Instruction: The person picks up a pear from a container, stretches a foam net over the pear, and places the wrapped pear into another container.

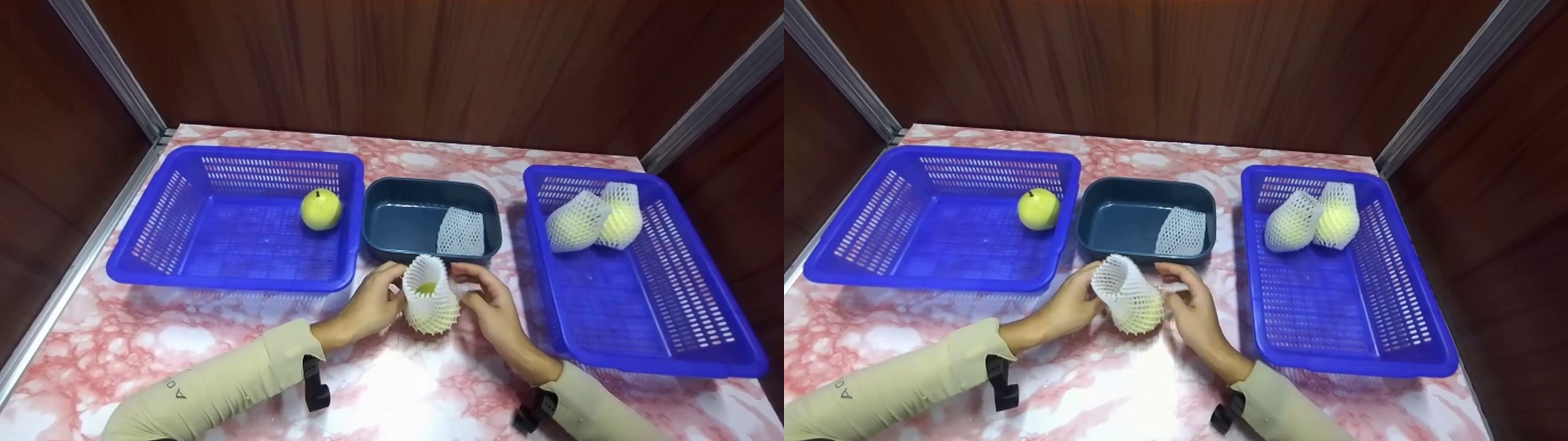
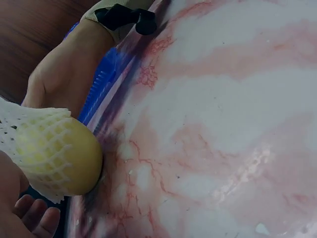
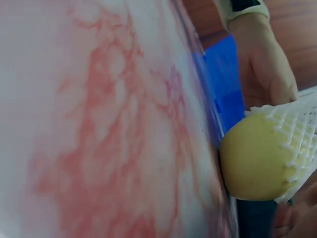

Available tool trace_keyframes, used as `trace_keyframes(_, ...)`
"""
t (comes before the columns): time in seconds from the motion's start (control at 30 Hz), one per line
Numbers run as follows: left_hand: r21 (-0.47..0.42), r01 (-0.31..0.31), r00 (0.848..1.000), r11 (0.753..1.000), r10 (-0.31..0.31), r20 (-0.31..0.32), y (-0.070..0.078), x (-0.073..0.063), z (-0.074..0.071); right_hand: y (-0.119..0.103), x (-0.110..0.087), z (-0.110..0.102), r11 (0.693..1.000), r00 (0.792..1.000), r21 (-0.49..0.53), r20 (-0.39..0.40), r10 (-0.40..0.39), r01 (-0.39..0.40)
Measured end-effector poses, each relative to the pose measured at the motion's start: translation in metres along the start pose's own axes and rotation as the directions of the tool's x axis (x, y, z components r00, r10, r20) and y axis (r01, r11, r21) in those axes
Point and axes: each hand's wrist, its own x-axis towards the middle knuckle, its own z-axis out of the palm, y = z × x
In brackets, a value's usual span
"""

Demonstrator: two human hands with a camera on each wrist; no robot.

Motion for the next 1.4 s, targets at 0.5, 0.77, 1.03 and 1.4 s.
trace_keyframes(0.5, 0.008, 0.034, 0.97, 0.999, -0.034, 0.239, 0.01, -0.005, -0.007, 0.002, -0.004, -0.005, 0.992, 0.968, -0.105, 0.249, -0.041, 0.069)
trace_keyframes(0.77, 0.011, 0.067, 0.963, 0.998, -0.067, 0.26, 0.007, 0.001, -0.003, 0.003, -0.001, -0.018, 0.992, 0.947, -0.121, 0.314, 0.07, -0.034)
trace_keyframes(1.03, 0.123, 0.091, 0.939, 0.988, -0.126, 0.319, 0.0, 0.001, 0.0, 0.007, 0.0, -0.024, 0.95, 0.927, -0.31, 0.361, 0.098, 0.02)
trace_keyframes(1.4, 0.206, -0.018, 0.936, 0.978, -0.056, 0.347, 0.005, 0.003, -0.002, 0.005, -0.001, -0.028, 0.934, 0.923, -0.346, 0.38, 0.055, 0.087)
